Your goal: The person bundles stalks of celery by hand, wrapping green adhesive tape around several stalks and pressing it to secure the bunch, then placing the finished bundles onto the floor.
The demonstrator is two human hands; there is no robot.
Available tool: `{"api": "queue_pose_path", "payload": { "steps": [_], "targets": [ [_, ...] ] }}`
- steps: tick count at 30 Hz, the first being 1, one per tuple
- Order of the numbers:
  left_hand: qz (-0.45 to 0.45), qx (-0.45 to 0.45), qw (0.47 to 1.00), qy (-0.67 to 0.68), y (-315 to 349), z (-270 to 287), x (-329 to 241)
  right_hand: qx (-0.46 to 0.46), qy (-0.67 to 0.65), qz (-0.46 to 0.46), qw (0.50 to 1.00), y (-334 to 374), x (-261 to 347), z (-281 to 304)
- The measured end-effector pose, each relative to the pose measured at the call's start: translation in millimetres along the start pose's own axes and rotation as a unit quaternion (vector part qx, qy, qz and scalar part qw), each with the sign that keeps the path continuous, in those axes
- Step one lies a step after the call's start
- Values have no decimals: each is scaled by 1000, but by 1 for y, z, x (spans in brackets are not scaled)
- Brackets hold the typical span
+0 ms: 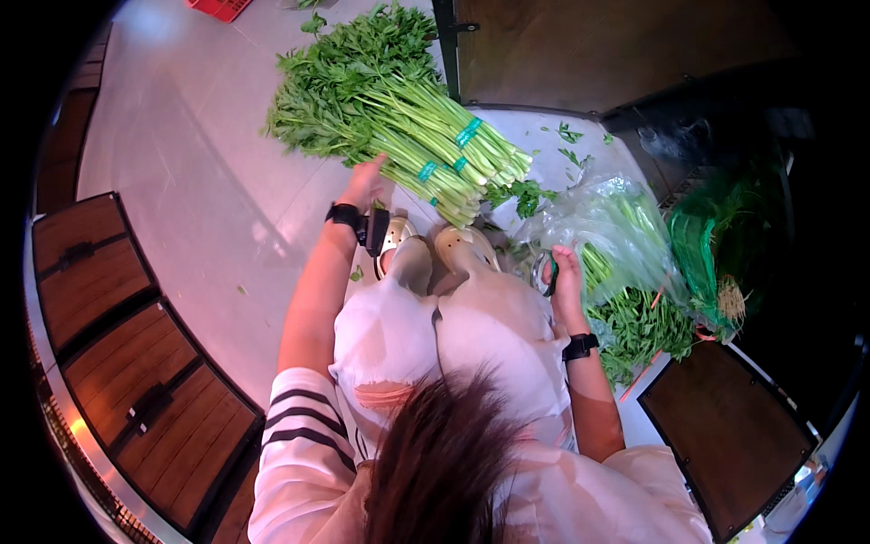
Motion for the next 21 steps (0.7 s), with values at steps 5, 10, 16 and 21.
{"api": "queue_pose_path", "payload": {
  "steps": [5,10,16,21],
  "targets": [
    [-173,96,969,146,85,23,-102,15,85,98,991,27,74,-8],
    [-405,63,902,-132,307,-17,-224,120,283,314,898,145,215,-92],
    [-553,61,710,-432,499,-120,-166,312,418,467,714,276,226,-216],
    [-507,58,663,-548,493,-136,-86,337,407,394,752,267,161,-220]
  ]
}}
Point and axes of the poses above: each hand's wrist, its own y-axis away from the middle knuckle, its own z-axis out of the back of the hand, x = y × z, the point moved 9 cm from there along -y, towards the middle knuckle, and after that the axes turned 13 degrees about x, right-handed, at the moved point
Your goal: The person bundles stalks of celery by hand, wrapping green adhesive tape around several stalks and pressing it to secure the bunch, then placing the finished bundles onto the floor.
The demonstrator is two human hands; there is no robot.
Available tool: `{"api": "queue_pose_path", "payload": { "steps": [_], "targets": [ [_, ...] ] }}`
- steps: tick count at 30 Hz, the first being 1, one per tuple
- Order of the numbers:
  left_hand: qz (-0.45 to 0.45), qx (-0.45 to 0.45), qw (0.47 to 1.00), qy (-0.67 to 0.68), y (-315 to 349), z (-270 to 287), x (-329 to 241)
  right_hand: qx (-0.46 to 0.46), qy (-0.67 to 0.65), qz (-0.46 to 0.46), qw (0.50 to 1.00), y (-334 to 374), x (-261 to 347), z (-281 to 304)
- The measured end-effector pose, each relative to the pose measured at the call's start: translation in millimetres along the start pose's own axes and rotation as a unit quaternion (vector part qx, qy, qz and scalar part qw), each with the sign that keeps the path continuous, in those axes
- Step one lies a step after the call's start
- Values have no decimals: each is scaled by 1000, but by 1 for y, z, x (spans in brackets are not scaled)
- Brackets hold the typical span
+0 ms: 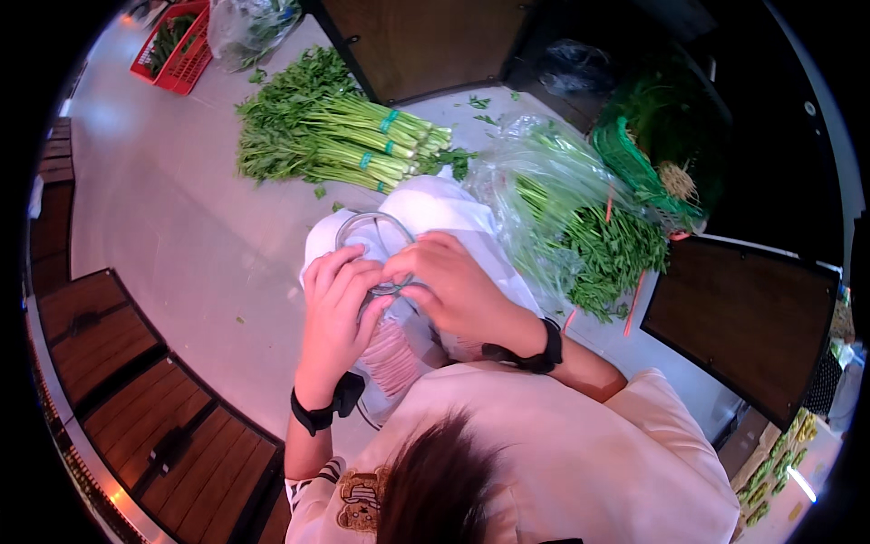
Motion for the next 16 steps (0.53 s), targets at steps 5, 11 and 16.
{"api": "queue_pose_path", "payload": {
  "steps": [5,11,16],
  "targets": [
    [7,-20,999,-48,-36,-22,-27,-126,57,69,988,32,-5,30],
    [-26,-67,997,-31,12,-33,23,-126,46,107,985,13,8,15],
    [-126,-39,990,-44,-7,-41,5,-150,85,33,984,38,17,19]
  ]
}}
Point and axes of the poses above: each hand's wrist, its own y-axis away from the middle knuckle, its own z-axis out of the back of the hand, x = y × z, the point moved 9 cm from there along -y, towards the middle knuckle, and after that the axes turned 13 degrees about x, right-handed, at the moved point
